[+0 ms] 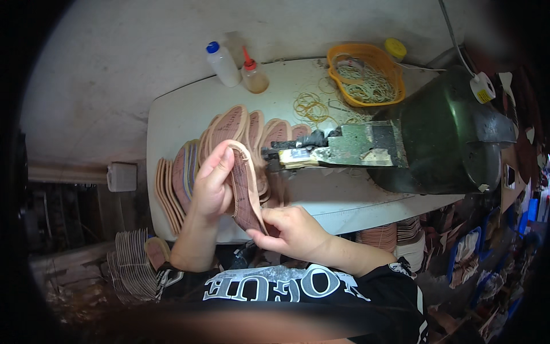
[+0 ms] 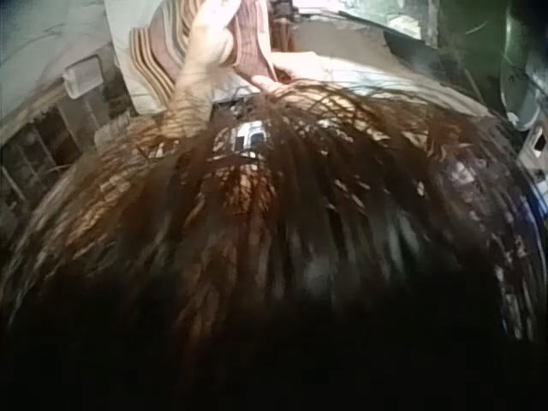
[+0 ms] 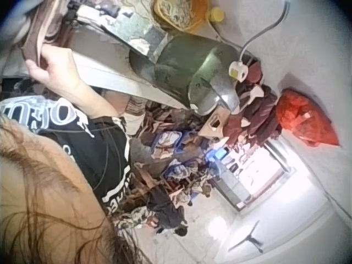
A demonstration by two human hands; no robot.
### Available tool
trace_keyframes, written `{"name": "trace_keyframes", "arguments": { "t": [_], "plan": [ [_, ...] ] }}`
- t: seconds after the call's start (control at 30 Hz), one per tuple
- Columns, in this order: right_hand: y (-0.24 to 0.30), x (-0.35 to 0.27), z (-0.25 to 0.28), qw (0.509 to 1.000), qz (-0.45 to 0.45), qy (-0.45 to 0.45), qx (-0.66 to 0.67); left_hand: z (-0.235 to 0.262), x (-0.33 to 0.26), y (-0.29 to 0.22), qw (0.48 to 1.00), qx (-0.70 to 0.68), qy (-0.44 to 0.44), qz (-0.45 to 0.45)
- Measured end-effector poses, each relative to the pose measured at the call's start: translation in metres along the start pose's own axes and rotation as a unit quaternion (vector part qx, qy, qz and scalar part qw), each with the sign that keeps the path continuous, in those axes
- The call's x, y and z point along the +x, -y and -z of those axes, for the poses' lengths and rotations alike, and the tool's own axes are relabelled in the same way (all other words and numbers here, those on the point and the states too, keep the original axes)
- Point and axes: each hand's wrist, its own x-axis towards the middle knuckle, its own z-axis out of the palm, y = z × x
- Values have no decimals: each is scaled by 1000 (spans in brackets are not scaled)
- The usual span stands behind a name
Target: The recorder is processing shoe insoles using an industrial machine on a manufacturing workbench.
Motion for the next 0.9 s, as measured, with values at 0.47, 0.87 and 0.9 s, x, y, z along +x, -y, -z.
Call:
{"name": "trace_keyframes", "arguments": {
  "t": [0.47,0.87,0.9],
  "plan": [
    [40,-19,-12,989,109,-90,-40,-12,-44,9,953,-151,259,39],
    [45,-26,1,948,98,-282,-109,-37,-84,-9,924,309,60,-218],
    [46,-26,2,948,98,-283,-110,-39,-85,-7,908,332,62,-247]
  ]
}}
